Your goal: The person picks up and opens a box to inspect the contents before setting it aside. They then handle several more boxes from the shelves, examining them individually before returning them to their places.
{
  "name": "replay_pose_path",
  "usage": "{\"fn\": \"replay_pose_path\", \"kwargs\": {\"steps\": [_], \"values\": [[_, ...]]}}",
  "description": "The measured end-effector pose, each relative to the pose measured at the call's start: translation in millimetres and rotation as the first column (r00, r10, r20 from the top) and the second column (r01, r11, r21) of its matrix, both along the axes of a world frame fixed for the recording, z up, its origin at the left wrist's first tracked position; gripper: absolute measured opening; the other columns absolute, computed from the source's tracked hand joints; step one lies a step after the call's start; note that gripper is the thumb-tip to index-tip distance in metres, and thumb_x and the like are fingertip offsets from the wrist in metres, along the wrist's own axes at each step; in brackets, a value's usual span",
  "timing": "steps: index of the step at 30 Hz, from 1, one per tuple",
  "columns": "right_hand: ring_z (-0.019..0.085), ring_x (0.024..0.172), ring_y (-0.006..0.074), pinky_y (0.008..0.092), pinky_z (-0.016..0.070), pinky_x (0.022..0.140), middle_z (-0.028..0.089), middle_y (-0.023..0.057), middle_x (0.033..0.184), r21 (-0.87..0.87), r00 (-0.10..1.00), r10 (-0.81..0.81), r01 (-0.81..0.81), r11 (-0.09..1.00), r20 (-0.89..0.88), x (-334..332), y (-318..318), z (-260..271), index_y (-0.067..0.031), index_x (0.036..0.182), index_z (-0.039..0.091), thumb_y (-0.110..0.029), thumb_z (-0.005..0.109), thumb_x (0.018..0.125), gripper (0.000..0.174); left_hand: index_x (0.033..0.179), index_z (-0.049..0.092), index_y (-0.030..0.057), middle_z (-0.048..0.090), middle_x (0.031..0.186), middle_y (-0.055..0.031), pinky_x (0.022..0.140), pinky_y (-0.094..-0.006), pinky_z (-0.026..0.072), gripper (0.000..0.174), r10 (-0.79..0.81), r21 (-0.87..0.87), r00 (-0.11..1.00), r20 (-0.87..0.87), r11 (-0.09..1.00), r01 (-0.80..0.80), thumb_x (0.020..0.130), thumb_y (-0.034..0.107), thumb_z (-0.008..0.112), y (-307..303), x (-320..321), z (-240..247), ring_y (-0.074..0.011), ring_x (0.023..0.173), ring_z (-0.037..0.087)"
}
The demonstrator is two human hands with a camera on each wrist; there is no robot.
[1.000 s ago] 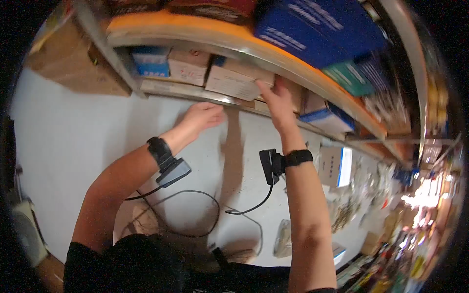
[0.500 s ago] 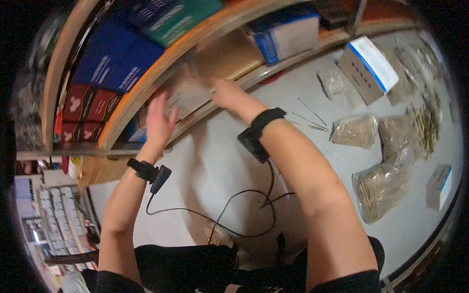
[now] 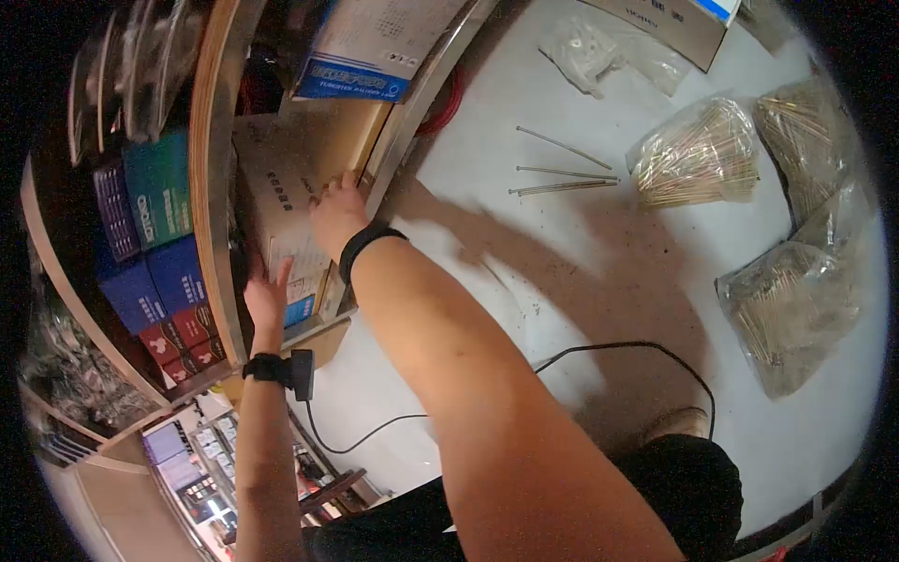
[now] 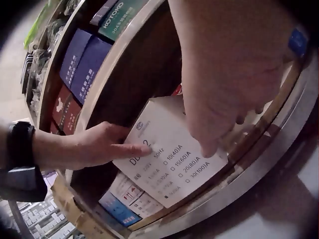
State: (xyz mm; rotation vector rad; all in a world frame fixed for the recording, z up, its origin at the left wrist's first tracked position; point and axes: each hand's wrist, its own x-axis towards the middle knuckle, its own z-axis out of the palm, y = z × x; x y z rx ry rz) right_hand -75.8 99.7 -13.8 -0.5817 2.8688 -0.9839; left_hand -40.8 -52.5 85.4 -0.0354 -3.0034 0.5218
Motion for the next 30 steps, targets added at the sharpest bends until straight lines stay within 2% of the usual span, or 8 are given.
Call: {"fn": "replay_pose_path", "kwargs": {"steps": [2,7,10,13,23,25,29,30], "values": [[0.043,0.11,0.0243,0.0446,0.0279,0.09,0.05,0.0107,0.112,-0.034,0.999,0.032,-0.031,0.999,0.01,-2,-5,-2,-0.0079,0.115,0.044,-0.015,0.041,0.08,0.036,0.122,0.04,0.0085,0.054,0.104,-0.0192,0.074,-0.0391,0.0463,0.062,-0.102,-0.012,0.994,-0.044,0.995,0.102,0.072,0.038,0.061,-3,0,-1,-0.0358,0.09,0.053],[0.058,0.088,0.0232,0.0334,0.0452,0.073,0.059,0.0131,0.096,-0.342,0.997,0.019,0.005,0.94,0.069,0,-6,-2,-0.0016,0.11,0.044,-0.013,0.041,0.08,0.032,0.12,0.043,0.0079,0.054,0.104,-0.0192,0.073,-0.0377,0.046,0.06,-0.047,0.036,0.999,-0.003,0.998,0.047,0.071,0.037,0.063,-4,-1,0,-0.0352,0.09,0.054],[0.06,0.083,0.024,0.0333,0.0481,0.065,0.061,0.015,0.088,-0.42,0.994,0.061,-0.016,0.907,0.093,-2,5,6,0.0009,0.111,0.043,-0.011,0.039,0.08,0.033,0.119,0.043,0.0064,0.055,0.102,-0.0194,0.072,-0.0373,0.046,0.061,-0.017,0.029,1.0,0.018,0.999,0.017,0.071,0.038,0.063,-5,-2,1,-0.0348,0.089,0.054],[0.06,0.084,0.0243,0.0343,0.0481,0.067,0.061,0.0149,0.088,-0.412,0.991,0.065,-0.011,0.911,0.117,-9,-7,3,0.0011,0.113,0.042,-0.012,0.037,0.081,0.034,0.119,0.044,0.0064,0.056,0.099,-0.0198,0.072,-0.0372,0.0461,0.061,-0.142,0.029,0.989,-0.036,0.989,0.143,0.071,0.039,0.063,-10,-3,-1,-0.0346,0.089,0.055],[0.06,0.084,0.0263,0.0353,0.049,0.067,0.06,0.0157,0.092,-0.33,0.987,0.071,-0.019,0.944,0.146,-5,-12,10,0.0009,0.115,0.04,-0.011,0.037,0.083,0.034,0.113,0.047,0.004,0.056,0.094,-0.0207,0.068,-0.039,0.0467,0.059,-0.106,0.042,0.993,-0.046,0.993,0.108,0.07,0.04,0.063,-14,-2,-2,-0.0363,0.084,0.055],[0.057,0.092,0.0229,0.0377,0.0432,0.075,0.06,0.0064,0.097,-0.378,0.977,0.005,0.077,0.923,0.212,-3,-15,13,-0.0085,0.094,0.061,-0.011,0.046,0.079,0.021,0.112,0.047,0.0032,0.057,0.093,-0.0213,0.067,-0.0389,0.047,0.059,-0.121,0.049,0.992,-0.046,0.991,0.124,0.069,0.04,0.064,-11,-1,-2,-0.0359,0.083,0.055],[0.057,0.092,0.023,0.0362,0.044,0.075,0.06,0.006,0.095,-0.355,0.979,-0.011,0.085,0.931,0.205,1,-13,17,-0.01,0.094,0.061,-0.01,0.046,0.079,0.021,0.111,0.048,0.0034,0.057,0.089,-0.0216,0.066,-0.0392,0.0471,0.058,-0.12,0.036,0.989,-0.082,0.992,0.123,0.069,0.039,0.064,-7,0,-3,-0.0362,0.081,0.056],[0.059,0.087,0.0247,0.0361,0.0468,0.07,0.061,0.0105,0.092,-0.314,0.988,0.02,0.03,0.949,0.154,0,-12,16,-0.0042,0.101,0.053,-0.01,0.042,0.081,0.024,0.111,0.048,0.0037,0.058,0.086,-0.0216,0.065,-0.0397,0.047,0.058,-0.091,0.025,0.994,-0.064,0.995,0.093,0.068,0.039,0.064,-6,0,-2,-0.0363,0.08,0.056]]}}
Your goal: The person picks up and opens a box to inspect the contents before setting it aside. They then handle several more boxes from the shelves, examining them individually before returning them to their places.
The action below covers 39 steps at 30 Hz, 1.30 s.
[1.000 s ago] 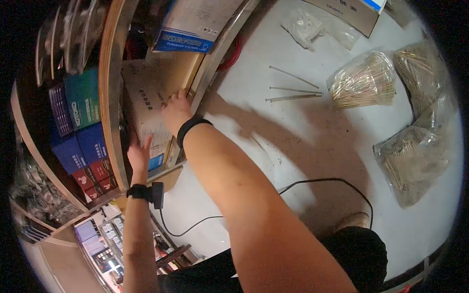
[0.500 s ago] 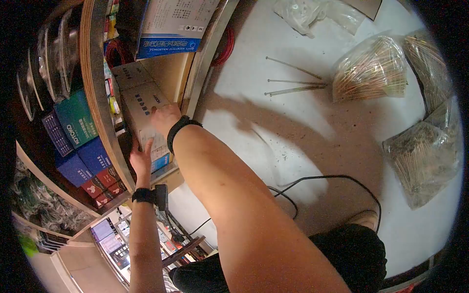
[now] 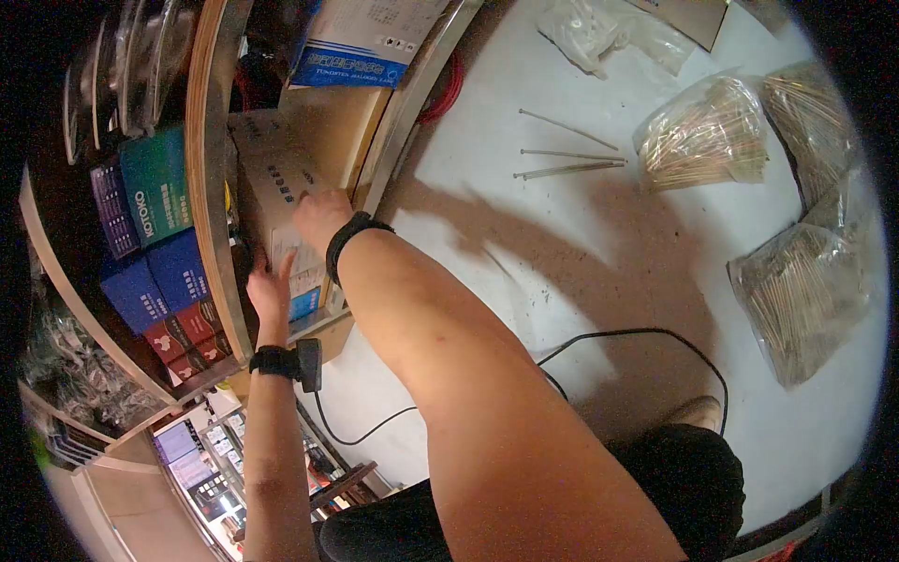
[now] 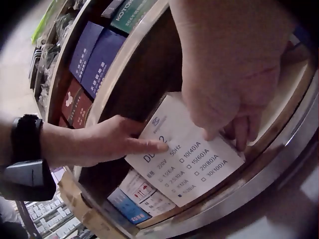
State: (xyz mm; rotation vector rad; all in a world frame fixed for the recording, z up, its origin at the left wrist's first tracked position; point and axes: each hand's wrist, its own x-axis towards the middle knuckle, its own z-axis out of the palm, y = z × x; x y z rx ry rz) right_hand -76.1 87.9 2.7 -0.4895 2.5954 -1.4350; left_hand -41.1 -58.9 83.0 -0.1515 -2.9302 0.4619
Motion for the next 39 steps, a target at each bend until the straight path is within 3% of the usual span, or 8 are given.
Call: {"fn": "replay_pose_path", "kwargs": {"steps": [13,18,24,25,29,33,36,39], "values": [[0.061,0.081,0.024,0.0343,0.0494,0.066,0.063,0.011,0.085,0.148,0.932,0.069,-0.017,0.989,-0.355,9,24,4,-0.0066,0.082,0.064,-0.01,0.047,0.075,0.018,0.09,0.057,-0.0046,0.057,0.078,-0.0262,0.065,-0.0429,0.0449,0.054,0.084,0.037,0.994,-0.074,0.996,-0.082,0.073,0.047,0.058,-15,2,-14,-0.0397,0.076,0.055],[0.062,0.076,0.0229,0.0337,0.0494,0.062,0.063,0.0095,0.079,0.357,0.903,0.169,-0.019,0.934,-0.395,23,58,19,-0.0085,0.075,0.065,-0.01,0.054,0.069,0.012,0.114,0.041,-0.0058,0.05,0.104,-0.0272,0.082,-0.04,0.0399,0.056,0.246,0.078,0.959,0.143,0.963,-0.258,0.076,0.032,0.057,13,5,-17,-0.0376,0.097,0.049],[0.061,0.066,0.0257,0.0355,0.0474,0.054,0.061,0.0109,0.065,0.32,0.853,0.138,0.036,0.947,-0.504,45,102,28,-0.008,0.065,0.063,-0.014,0.056,0.064,0.009,0.123,0.036,0.0043,0.032,0.129,-0.0189,0.1,-0.0411,0.0216,0.058,-0.484,0.17,0.869,-0.101,0.852,0.495,0.071,0.012,0.06,93,40,-11,-0.0371,0.119,0.028],[0.061,0.066,0.0257,0.0355,0.0474,0.054,0.061,0.0109,0.065,0.348,0.858,0.137,0.052,0.936,-0.496,48,110,29,-0.008,0.065,0.063,-0.014,0.056,0.064,0.009,0.123,0.039,0.0088,0.044,0.118,-0.0185,0.091,-0.0381,0.0342,0.051,-0.572,0.123,0.803,-0.167,0.796,0.593,0.075,0.009,0.056,109,45,-6,-0.0325,0.111,0.041],[0.06,0.067,0.0288,0.0391,0.0468,0.056,0.061,0.0102,0.068,0.556,0.936,0.129,0.081,0.827,-0.329,54,155,33,-0.008,0.068,0.062,-0.034,0.063,0.064,0.026,0.1,0.058,0.0059,0.059,0.073,-0.0174,0.056,-0.0351,0.0452,0.022,-0.46,0.779,0.874,0.158,0.602,0.176,0.079,0.015,0.053,132,32,-29,-0.0285,0.062,0.059],[0.058,0.071,0.0308,0.0408,0.0465,0.061,0.06,0.0139,0.074,0.656,0.928,0.184,0.08,0.751,-0.324,53,232,47,-0.0072,0.073,0.062,-0.03,0.059,0.069,0.023,0.078,0.061,0.0037,0.058,0.072,-0.0183,0.056,-0.0371,0.0437,0.024,-0.421,0.716,0.882,0.214,0.681,0.152,0.079,0.027,0.054,152,21,-16,-0.0348,0.061,0.054],[0.058,0.071,0.0309,0.0413,0.0458,0.061,0.059,0.0131,0.072,0.897,0.948,0.301,-0.043,0.441,-0.102,64,304,89,-0.0093,0.077,0.062,-0.026,0.058,0.071,0.018,0.076,0.06,0.0042,0.057,0.072,-0.0184,0.059,-0.0386,0.0434,0.032,-0.354,0.636,0.927,0.126,0.746,0.199,0.079,0.035,0.053,163,27,-3,-0.0346,0.067,0.054],[0.058,0.067,0.0319,0.0412,0.0464,0.06,0.06,0.0147,0.072,0.952,0.974,0.201,0.037,0.305,-0.102,86,393,122,-0.0065,0.071,0.06,-0.022,0.055,0.07,0.016,0.086,0.06,0.0068,0.059,0.076,-0.0164,0.062,-0.0378,0.0441,0.025,-0.396,0.782,0.918,0.029,0.581,0.226,0.078,0.03,0.054,149,20,-17,-0.0336,0.07,0.055]]}}
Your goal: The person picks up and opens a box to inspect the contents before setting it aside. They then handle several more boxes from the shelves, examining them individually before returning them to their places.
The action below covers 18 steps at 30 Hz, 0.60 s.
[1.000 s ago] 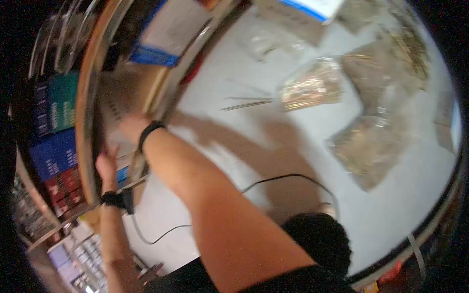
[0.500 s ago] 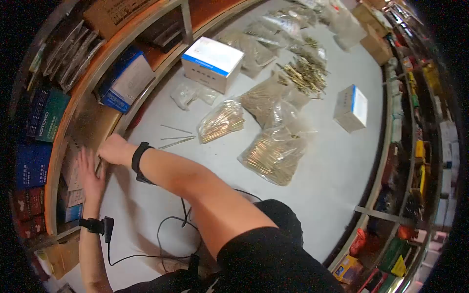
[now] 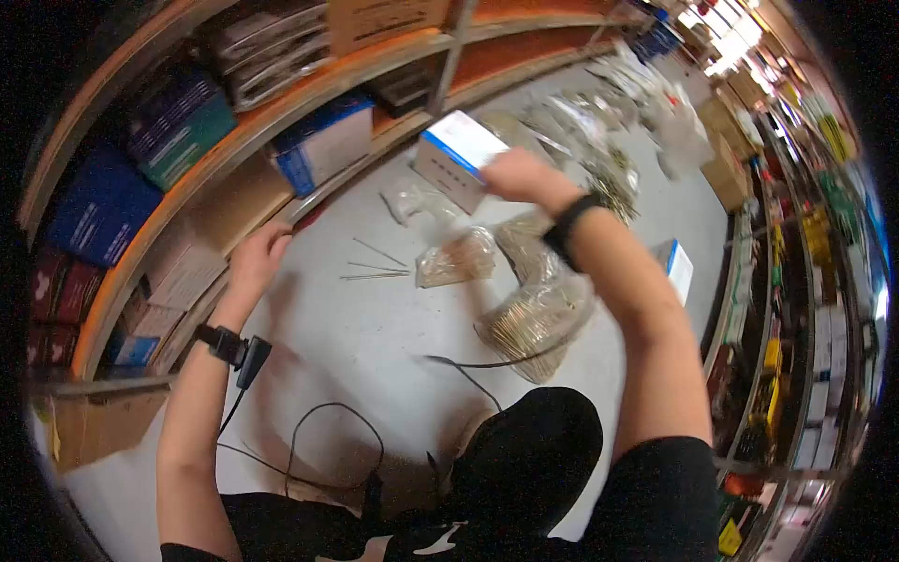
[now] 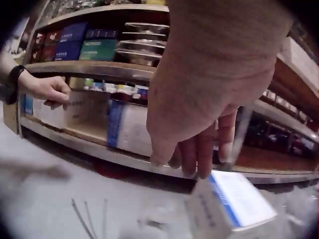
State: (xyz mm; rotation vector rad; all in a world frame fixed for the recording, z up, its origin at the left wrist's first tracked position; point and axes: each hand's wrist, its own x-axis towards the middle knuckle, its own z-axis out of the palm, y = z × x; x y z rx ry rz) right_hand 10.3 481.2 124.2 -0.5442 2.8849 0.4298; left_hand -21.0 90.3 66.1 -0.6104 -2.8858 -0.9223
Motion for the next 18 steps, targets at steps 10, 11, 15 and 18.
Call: {"fn": "replay_pose_path", "kwargs": {"steps": [10,11,15,18], "values": [[0.057,0.072,0.0303,0.0386,0.0455,0.062,0.06,0.0113,0.074,-0.013,0.927,-0.345,0.347,0.938,-0.146,16,97,72,-0.0082,0.082,0.057,-0.026,0.058,0.072,0.02,0.114,0.048,0.0027,0.059,0.093,-0.0187,0.073,-0.0324,0.0439,0.048,0.102,0.101,0.954,0.281,0.986,-0.135,0.073,0.026,0.06,-10,-21,-12,-0.026,0.079,0.057],[0.058,0.072,0.0305,0.0382,0.0456,0.063,0.06,0.0113,0.074,-0.063,0.934,-0.312,0.306,0.95,-0.172,6,77,60,-0.0084,0.084,0.057,-0.027,0.058,0.073,0.022,0.117,0.045,0.0009,0.058,0.094,-0.0198,0.075,-0.0321,0.0435,0.054,0.104,0.149,0.951,0.29,0.977,-0.153,0.073,0.029,0.06,-7,-28,-16,-0.0265,0.083,0.057],[0.057,0.084,0.029,0.0386,0.046,0.071,0.06,0.0116,0.091,-0.085,0.99,-0.13,0.125,0.988,-0.051,-28,-16,21,-0.0134,0.102,0.055,-0.03,0.056,0.075,0.032,0.12,0.039,-0.0048,0.055,0.102,-0.0224,0.083,-0.0323,0.0407,0.067,0.109,0.426,0.949,0.296,0.874,-0.233,0.071,0.037,0.06,11,-51,-12,-0.0301,0.097,0.053],[0.056,0.086,0.0292,0.039,0.0461,0.071,0.058,0.0102,0.097,-0.072,0.997,-0.076,0.076,0.995,-0.009,-47,-80,17,-0.0118,0.105,0.052,-0.028,0.057,0.074,0.036,0.117,0.04,-0.0076,0.052,0.108,-0.0237,0.086,-0.0329,0.0385,0.069,0.21,0.515,0.952,0.221,0.804,-0.297,0.071,0.039,0.06,18,-77,-28,-0.0316,0.103,0.05]]}}
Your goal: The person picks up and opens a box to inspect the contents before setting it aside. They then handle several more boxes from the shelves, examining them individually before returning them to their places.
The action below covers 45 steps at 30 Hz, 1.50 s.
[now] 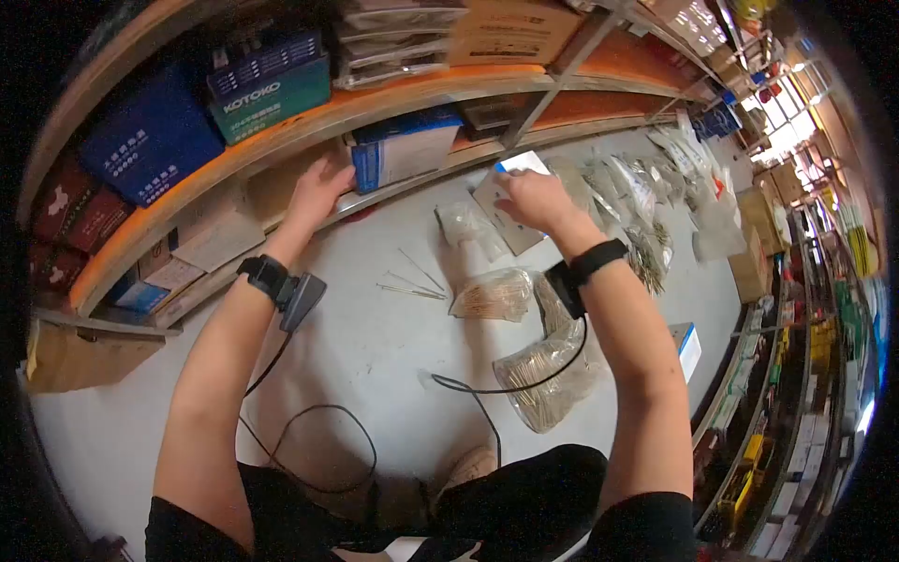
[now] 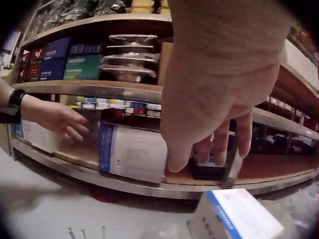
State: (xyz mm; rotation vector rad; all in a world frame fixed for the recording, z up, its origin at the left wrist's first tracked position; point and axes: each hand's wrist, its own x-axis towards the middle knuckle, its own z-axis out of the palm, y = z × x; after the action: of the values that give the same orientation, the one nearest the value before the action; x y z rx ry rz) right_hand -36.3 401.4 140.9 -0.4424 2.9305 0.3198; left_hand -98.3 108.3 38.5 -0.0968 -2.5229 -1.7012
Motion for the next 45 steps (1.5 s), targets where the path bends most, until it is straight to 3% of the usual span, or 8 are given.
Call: {"fn": "replay_pose_path", "kwargs": {"steps": [5,9,13,15,26,37,43,45], "values": [[0.05,0.099,0.0285,0.0367,0.0428,0.081,0.05,0.0126,0.112,-0.155,0.955,0.197,-0.234,0.96,-0.222,-46,-26,-15,-0.0075,0.112,0.046,-0.025,0.059,0.072,0.046,0.111,0.047,-0.006,0.051,0.11,-0.0228,0.086,-0.0321,0.0388,0.059,0.021,0.04,0.998,0.06,0.999,-0.024,0.072,0.036,0.059,-9,2,0,-0.0297,0.104,0.049],[0.046,0.106,0.0302,0.037,0.0419,0.084,0.044,0.017,0.12,-0.11,0.95,0.123,-0.16,0.981,-0.286,-79,-24,-24,-0.0052,0.117,0.041,-0.025,0.062,0.069,0.055,0.108,0.053,0.002,0.059,0.092,-0.0061,0.068,-0.0234,0.0429,0.036,-0.488,-0.19,0.833,0.261,0.82,0.54,0.08,0.025,0.056,-80,63,38,-0.0112,0.081,0.052],[0.041,0.11,0.0354,0.041,0.0381,0.089,0.034,0.022,0.126,-0.51,0.977,-0.215,0.181,0.841,-0.008,-120,-17,-53,-0.0019,0.124,0.03,-0.027,0.062,0.07,0.068,0.109,0.052,0.0019,0.058,0.101,-0.0121,0.077,-0.0288,0.0441,0.04,-0.232,-0.4,0.85,0.472,0.803,0.441,0.076,0.023,0.06,-162,146,124,-0.0184,0.087,0.056],[0.044,0.105,0.0385,0.0393,0.0367,0.089,0.04,0.0262,0.119,-0.56,0.979,-0.166,0.071,0.826,-0.121,-123,-17,-69,0.0024,0.122,0.032,-0.026,0.063,0.068,0.068,0.111,0.05,0.0019,0.057,0.103,-0.0125,0.076,-0.0293,0.0453,0.039,-0.047,-0.482,0.858,0.512,0.81,0.332,0.076,0.016,0.06,-205,194,173,-0.0183,0.089,0.055],[0.057,0.079,0.0359,0.0392,0.049,0.063,0.041,0.0344,0.11,-0.09,0.933,0.216,-0.251,0.964,-0.287,-150,-28,-71,-0.0048,0.122,0.038,-0.018,0.044,0.08,0.044,0.119,0.043,0.0023,0.054,0.106,-0.0057,0.078,-0.0219,0.0386,0.04,0.73,-0.689,0.648,0.217,0.585,-0.428,0.084,0.019,0.052,-294,438,415,-0.0103,0.092,0.05],[0.058,0.051,0.0231,0.0322,0.0469,0.043,0.058,0.0126,0.065,0.156,0.689,0.587,-0.583,0.797,-0.425,-112,-2,-51,0.0039,0.099,0.051,-0.01,0.046,0.072,0.031,0.11,0.049,-0.0026,0.058,0.099,-0.0156,0.076,-0.0308,0.0448,0.039,0.047,-0.569,0.811,0.583,0.736,0.367,0.079,0.019,0.056,-106,251,339,-0.0213,0.087,0.057],[0.058,0.084,0.0308,0.0342,0.0463,0.071,0.06,0.0183,0.091,-0.472,0.972,0.079,-0.179,0.864,-0.223,-98,-4,-44,-0.0024,0.112,0.048,-0.049,0.053,0.074,0.06,0.113,0.047,-0.0009,0.057,0.102,-0.016,0.076,-0.0327,0.0445,0.048,-0.32,-0.437,0.691,0.648,0.586,0.682,0.079,0.032,0.055,-86,154,211,-0.0244,0.087,0.056],[0.054,0.096,0.0312,0.0284,0.0416,0.081,0.055,0.0201,0.105,-0.864,0.943,-0.33,0.205,0.46,0.048,-121,7,-82,-0.0068,0.119,0.043,-0.052,0.056,0.071,0.067,0.115,0.046,-0.0011,0.057,0.101,-0.0164,0.077,-0.0322,0.0442,0.05,-0.391,-0.402,0.675,0.626,0.58,0.709,0.08,0.033,0.054,-78,122,173,-0.0244,0.087,0.056]]}}
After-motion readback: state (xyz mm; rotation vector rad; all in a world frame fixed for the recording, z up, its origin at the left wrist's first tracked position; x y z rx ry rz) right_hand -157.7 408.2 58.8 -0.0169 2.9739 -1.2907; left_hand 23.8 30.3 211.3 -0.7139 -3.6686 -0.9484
